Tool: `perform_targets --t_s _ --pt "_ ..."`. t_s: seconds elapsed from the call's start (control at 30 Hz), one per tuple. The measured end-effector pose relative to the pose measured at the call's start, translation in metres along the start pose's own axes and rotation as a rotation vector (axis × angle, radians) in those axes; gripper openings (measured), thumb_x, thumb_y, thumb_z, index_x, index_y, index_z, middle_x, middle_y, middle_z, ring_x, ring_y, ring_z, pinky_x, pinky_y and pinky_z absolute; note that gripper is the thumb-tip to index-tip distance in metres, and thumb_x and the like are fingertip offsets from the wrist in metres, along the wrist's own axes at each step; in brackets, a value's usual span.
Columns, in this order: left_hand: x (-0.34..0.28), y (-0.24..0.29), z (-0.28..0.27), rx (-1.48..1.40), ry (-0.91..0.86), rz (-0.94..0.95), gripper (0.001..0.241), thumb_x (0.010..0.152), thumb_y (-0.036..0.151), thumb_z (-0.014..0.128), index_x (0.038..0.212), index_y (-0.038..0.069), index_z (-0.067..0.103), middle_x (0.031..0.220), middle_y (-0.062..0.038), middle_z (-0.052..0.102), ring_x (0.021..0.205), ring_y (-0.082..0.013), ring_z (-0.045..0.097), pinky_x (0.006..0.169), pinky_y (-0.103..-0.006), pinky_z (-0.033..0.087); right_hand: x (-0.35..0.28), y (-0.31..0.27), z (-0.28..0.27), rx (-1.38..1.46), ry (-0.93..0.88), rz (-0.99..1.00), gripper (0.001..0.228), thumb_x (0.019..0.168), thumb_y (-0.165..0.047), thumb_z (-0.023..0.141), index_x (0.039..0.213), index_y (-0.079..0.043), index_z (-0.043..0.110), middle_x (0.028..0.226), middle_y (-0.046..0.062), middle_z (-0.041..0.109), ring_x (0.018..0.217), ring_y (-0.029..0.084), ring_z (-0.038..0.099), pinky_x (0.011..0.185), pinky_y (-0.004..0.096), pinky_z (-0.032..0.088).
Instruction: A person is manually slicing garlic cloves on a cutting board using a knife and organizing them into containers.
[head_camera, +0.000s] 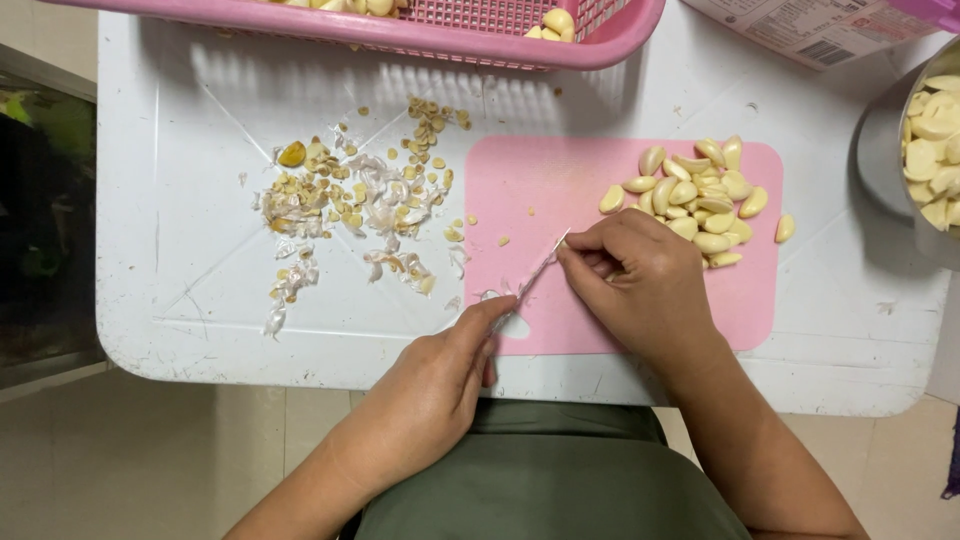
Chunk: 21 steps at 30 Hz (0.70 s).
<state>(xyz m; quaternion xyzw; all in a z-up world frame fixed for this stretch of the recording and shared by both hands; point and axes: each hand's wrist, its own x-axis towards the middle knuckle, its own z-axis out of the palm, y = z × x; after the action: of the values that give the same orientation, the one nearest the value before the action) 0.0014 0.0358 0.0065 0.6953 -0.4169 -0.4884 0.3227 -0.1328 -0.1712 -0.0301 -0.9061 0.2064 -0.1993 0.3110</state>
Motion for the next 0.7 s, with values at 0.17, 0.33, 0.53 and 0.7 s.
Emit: perform_targets --t_s 0.17,0.33,0.53,0.7 --pt "0.000 -0.003 0.001 0.011 -0.002 0.037 0.056 0.096 0.000 0.039 0.151 0.010 0.044 0.081 -0.008 0.067 0.072 -0.0292 0.068 0.070 -0.0377 0.052 -0.001 0.000 0.001 0.009 0.013 0.009 0.008 0.091 0.000 0.085 0.092 -0.004 0.078 0.084 0.006 0.069 0.070 0.013 0.064 0.062 0.024 0.053" --pt "0.002 0.001 0.004 0.056 -0.010 0.004 0.059 0.094 -0.001 0.043 0.151 0.010 0.042 0.080 -0.014 0.069 0.070 -0.0368 0.067 0.067 -0.0423 0.051 0.001 -0.001 0.000 0.036 0.009 0.001 0.007 0.092 0.000 0.084 0.092 -0.003 0.077 0.084 0.007 0.070 0.071 0.015 0.065 0.064 0.025 0.054" --pt "0.013 0.012 0.005 0.153 -0.060 -0.080 0.062 0.090 -0.001 0.044 0.151 0.009 0.041 0.090 -0.026 0.069 0.077 -0.0530 0.065 0.064 -0.0559 0.046 0.003 -0.001 -0.001 0.048 0.006 -0.008 0.007 0.093 0.001 0.084 0.091 -0.003 0.077 0.083 0.007 0.069 0.070 0.014 0.064 0.063 0.024 0.054" --pt "0.017 0.014 -0.003 0.168 -0.075 -0.113 0.051 0.098 0.008 0.042 0.149 0.010 0.041 0.091 -0.025 0.070 0.077 -0.0533 0.066 0.064 -0.0572 0.047 0.003 -0.002 -0.005 0.057 -0.020 -0.028 0.008 0.093 0.001 0.082 0.093 -0.003 0.075 0.093 0.009 0.074 0.084 0.018 0.070 0.070 0.027 0.056"
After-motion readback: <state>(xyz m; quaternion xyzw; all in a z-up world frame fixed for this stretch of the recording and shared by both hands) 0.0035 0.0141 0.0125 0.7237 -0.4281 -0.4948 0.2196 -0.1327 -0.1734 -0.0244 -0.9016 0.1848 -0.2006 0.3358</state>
